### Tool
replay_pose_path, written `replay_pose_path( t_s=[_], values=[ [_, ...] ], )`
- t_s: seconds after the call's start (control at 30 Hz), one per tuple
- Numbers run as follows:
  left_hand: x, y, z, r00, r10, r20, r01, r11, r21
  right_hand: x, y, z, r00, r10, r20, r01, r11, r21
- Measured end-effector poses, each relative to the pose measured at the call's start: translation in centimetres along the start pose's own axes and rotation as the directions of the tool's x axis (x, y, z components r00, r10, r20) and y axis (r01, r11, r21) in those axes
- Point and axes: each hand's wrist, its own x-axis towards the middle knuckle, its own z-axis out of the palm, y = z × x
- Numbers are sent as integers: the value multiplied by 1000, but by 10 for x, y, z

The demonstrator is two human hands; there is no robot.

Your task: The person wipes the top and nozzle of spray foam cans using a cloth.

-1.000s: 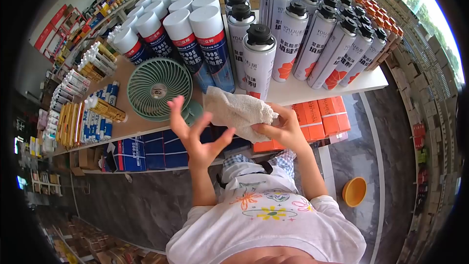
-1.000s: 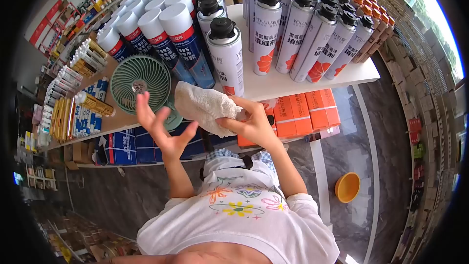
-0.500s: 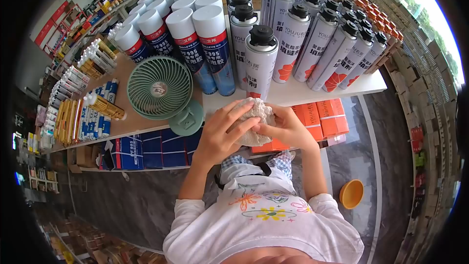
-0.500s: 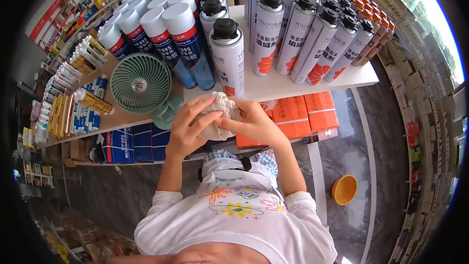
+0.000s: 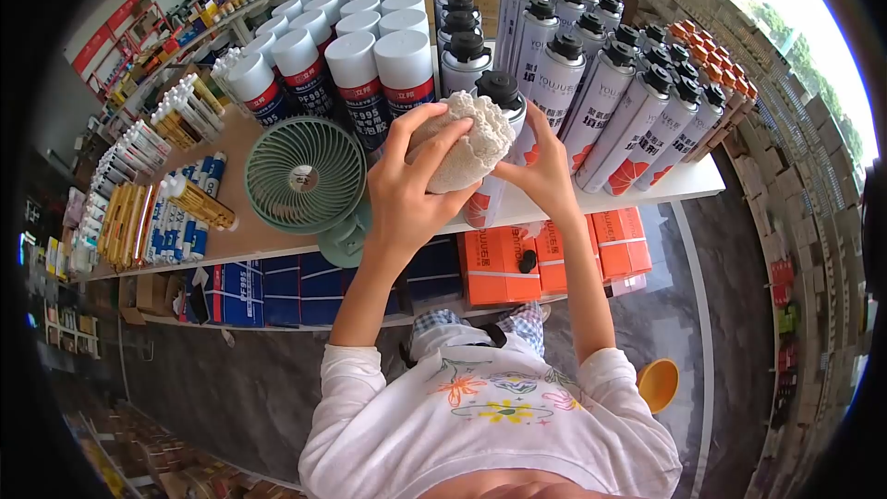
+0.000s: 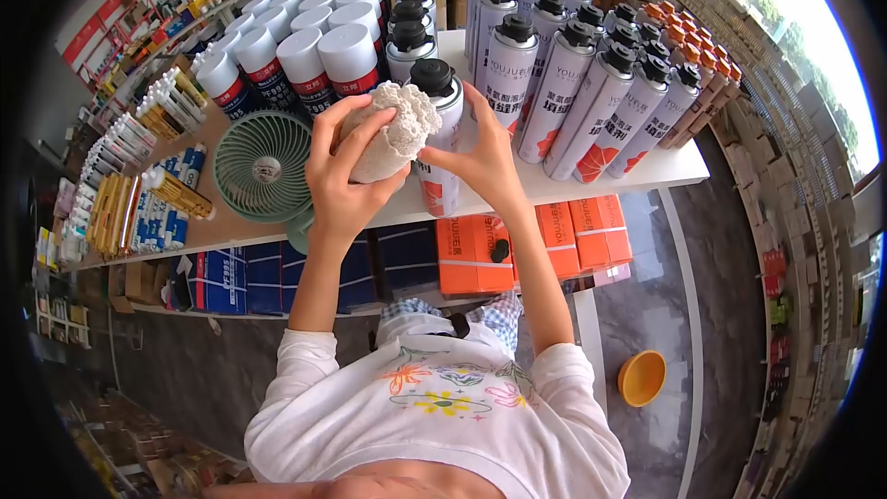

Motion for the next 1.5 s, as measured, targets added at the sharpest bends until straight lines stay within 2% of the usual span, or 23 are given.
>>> replay_pose_path(
  t_s=[0.07, 0.13, 0.23, 0.3, 0.33, 0.4, 0.47, 0.53, 0.6, 0.7, 0.73, 0.8, 0.87, 0.9, 0.93, 1.0, 1.03, 1.2, 1.27, 1.4, 1.47, 1.5],
  values=[
    [3, 1, 0, 998, -14, -59, 11, 999, -50, 3, -7, 0, 999, -17, 31, 14, 996, 82],
    [1, -3, -3, 991, -103, -88, 89, 985, -149, 3, -5, -3, 998, -60, 10, 59, 992, 109],
    [-9, -14, -2, 989, -99, -109, 88, 991, -102, 4, 4, -8, 997, -77, 5, 74, 977, 202],
    [-17, -17, -1, 991, -86, -104, 80, 995, -65, 11, 0, -12, 996, -92, -21, 93, 937, 337],
    [-21, -18, 0, 992, -80, -100, 74, 995, -67, 17, -4, -15, 995, -91, -29, 96, 936, 338],
    [-30, -19, 2, 980, -179, -85, 165, 974, -155, 32, -15, -25, 983, -181, -12, 178, 950, 256],
    [-34, -21, 3, 979, -188, -73, 175, 971, -161, 49, -26, -33, 974, -222, -54, 229, 940, 252],
    [-36, -21, 2, 982, -170, -80, 156, 975, -156, 66, -37, -42, 957, -267, 110, 238, 945, 223],
    [-36, -20, 0, 982, -172, -72, 159, 975, -155, 76, -44, -41, 954, -283, 94, 263, 947, 184],
    [-33, -18, 0, 987, -142, -70, 131, 981, -141, 87, -50, -45, 924, -231, 304, 222, 973, 66],
    [-32, -18, 1, 991, -110, -71, 100, 986, -130, 90, -48, -43, 923, -231, 308, 221, 973, 66],
    [-27, -18, 5, 994, -95, -62, 88, 989, -117, 94, -39, -39, 880, -138, 455, 63, 982, 176],
    [-20, -16, 11, 1000, -15, -16, 14, 997, -70, 94, -34, -35, 889, -179, 421, 102, 975, 198],
    [-13, -13, 17, 997, 42, -68, -46, 997, -57, 93, -32, -34, 892, -173, 417, 103, 977, 185],
    [-10, -13, 23, 996, 41, -75, -45, 997, -58, 93, -29, -33, 895, -169, 413, 104, 979, 174],
    [-4, -14, 33, 972, 214, -94, -215, 976, -7, 89, -24, -28, 899, -196, 392, 116, 969, 218],
    [-13, -18, 44, 966, 234, -111, -231, 972, 41, 88, -24, -27, 907, -208, 365, 140, 969, 205],
    [-111, -46, 75, 976, 216, -21, -215, 976, 46, 84, -17, -22, 935, -246, 255, 176, 948, 266],
    [-120, -49, 76, 976, 215, 22, -216, 975, 54, 84, -22, -17, 943, -216, 251, 155, 958, 243],
    [-75, -37, 66, 968, 250, -37, -246, 965, 87, 80, -25, -7, 950, -207, 233, 149, 958, 243],
    [-30, -18, 57, 939, 264, -222, -239, 962, 135, 78, -30, -10, 953, -192, 236, 158, 975, 156],
    [-19, -18, 59, 940, 279, -198, -257, 957, 132, 75, -34, -13, 966, -153, 207, 116, 977, 180]
  ],
)
